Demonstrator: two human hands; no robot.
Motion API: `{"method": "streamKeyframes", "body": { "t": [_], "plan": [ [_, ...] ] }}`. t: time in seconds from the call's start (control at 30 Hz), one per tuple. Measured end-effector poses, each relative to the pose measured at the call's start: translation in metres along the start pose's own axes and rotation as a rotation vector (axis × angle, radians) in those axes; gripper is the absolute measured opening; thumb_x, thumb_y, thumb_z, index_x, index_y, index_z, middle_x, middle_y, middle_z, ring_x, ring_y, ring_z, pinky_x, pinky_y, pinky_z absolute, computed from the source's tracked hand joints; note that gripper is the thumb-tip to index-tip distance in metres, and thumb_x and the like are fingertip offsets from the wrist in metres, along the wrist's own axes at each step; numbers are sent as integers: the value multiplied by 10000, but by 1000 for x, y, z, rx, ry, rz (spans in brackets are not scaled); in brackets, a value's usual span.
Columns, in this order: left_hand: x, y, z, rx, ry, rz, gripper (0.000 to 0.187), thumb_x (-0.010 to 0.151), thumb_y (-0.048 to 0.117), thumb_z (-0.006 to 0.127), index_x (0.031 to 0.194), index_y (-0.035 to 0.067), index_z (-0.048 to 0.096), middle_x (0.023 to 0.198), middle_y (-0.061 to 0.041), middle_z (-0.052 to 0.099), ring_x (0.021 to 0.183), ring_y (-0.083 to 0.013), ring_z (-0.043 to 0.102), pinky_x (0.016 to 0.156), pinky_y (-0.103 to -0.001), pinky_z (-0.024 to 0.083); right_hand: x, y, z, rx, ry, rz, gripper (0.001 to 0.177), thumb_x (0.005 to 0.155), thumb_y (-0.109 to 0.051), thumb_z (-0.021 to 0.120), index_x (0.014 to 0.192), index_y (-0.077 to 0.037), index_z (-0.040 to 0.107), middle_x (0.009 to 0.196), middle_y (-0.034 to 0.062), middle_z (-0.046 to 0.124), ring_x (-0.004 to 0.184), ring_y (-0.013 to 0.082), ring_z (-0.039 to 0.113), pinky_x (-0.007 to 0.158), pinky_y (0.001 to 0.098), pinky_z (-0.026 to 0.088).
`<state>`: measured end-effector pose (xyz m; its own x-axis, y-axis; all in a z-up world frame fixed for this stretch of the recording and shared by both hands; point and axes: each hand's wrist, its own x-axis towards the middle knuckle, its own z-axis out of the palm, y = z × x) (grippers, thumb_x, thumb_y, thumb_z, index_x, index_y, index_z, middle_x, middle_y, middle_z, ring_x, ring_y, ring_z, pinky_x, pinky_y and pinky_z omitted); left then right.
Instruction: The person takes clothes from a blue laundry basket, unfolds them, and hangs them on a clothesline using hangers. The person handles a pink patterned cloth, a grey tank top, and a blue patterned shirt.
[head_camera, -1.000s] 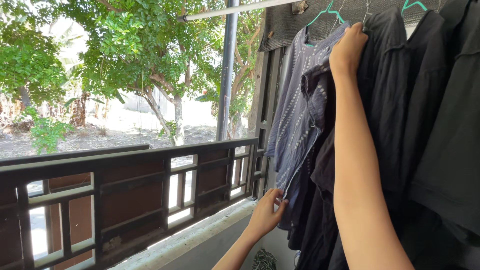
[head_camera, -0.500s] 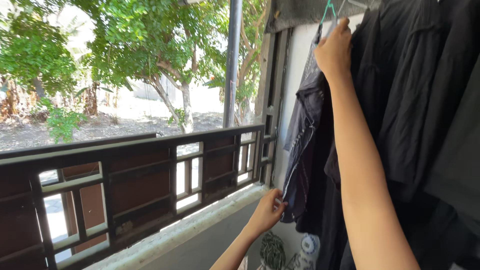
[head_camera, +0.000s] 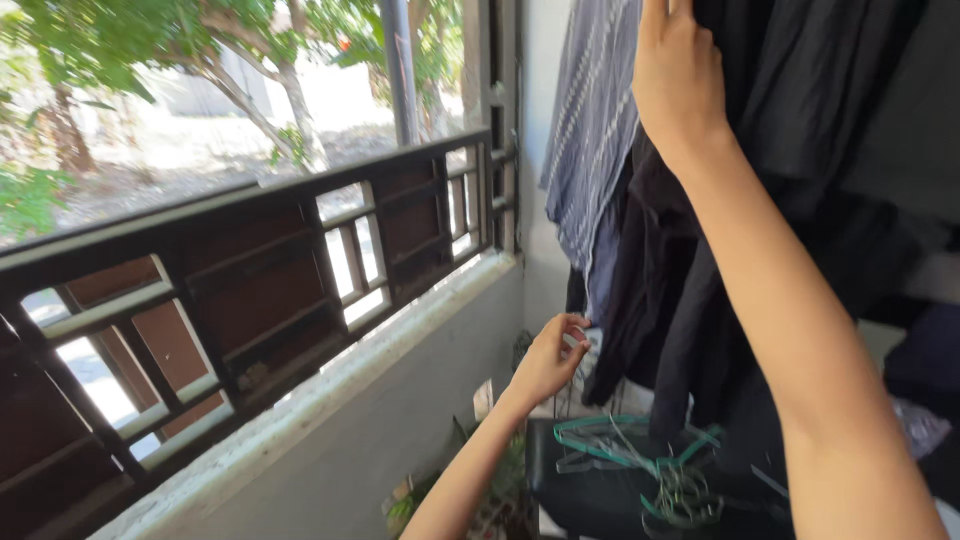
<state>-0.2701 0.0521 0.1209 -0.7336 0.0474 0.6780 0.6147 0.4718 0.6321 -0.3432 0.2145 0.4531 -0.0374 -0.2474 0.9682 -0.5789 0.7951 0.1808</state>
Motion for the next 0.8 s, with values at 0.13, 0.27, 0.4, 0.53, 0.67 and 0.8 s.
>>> {"method": "streamKeyframes", "body": {
  "t": [0.13, 0.27, 0.4, 0.53, 0.67, 0.8],
  "plan": [
    [-55, -5, 5, -43, -231, -210, 315, 984, 204, 656, 1253, 48, 604, 1079, -84, 669, 783, -181, 682, 733, -320, 560, -42, -9, -26, -78, -106, -56, 281, 998, 95, 565, 1270, 83, 497, 1051, 316, 645, 825, 434, 700, 683, 459, 599],
    [-103, -16, 10, -142, -382, -323, 331, 994, 229, 649, 1256, 34, 593, 1072, -85, 683, 770, -122, 683, 692, -307, 562, -83, -31, -65, -80, -137, -106, 218, 1058, 27, 596, 1251, 60, 501, 1079, 248, 654, 902, 394, 698, 700, 437, 597],
    [-139, -24, 24, -223, -411, -329, 317, 1001, 207, 643, 1259, 25, 607, 1094, -101, 690, 763, -127, 678, 713, -293, 566, -124, -72, -119, -57, -236, -140, 518, 1009, -64, 643, 1480, 29, 448, 992, 194, 633, 916, 369, 685, 590, 439, 563],
    [-170, -20, 32, -251, -455, -370, 316, 991, 201, 642, 1256, 34, 603, 1105, -82, 684, 754, -123, 689, 695, -288, 559, -170, -107, -176, 42, -613, -70, 545, 981, -138, 644, 1485, -100, 439, 934, 162, 618, 873, 357, 676, 649, 456, 574],
    [-197, -4, 46, -268, -555, -418, 315, 984, 182, 647, 1264, 41, 618, 1109, -70, 669, 752, -127, 659, 693, -293, 553, -218, -106, -234, 116, -1149, 56, 580, 920, -257, 651, 1460, -191, 448, 960, 137, 655, 867, 376, 682, 714, 486, 563],
    [-220, 20, 71, -375, -687, -393, 303, 1016, 168, 620, 1282, 27, 593, 1130, -54, 676, 829, -103, 663, 762, -274, 552, -274, -87, -280, 429, -1289, 176, 433, 957, -266, 602, 1373, -175, 528, 1044, 100, 701, 915, 319, 710, 780, 434, 564]
  ]
}}
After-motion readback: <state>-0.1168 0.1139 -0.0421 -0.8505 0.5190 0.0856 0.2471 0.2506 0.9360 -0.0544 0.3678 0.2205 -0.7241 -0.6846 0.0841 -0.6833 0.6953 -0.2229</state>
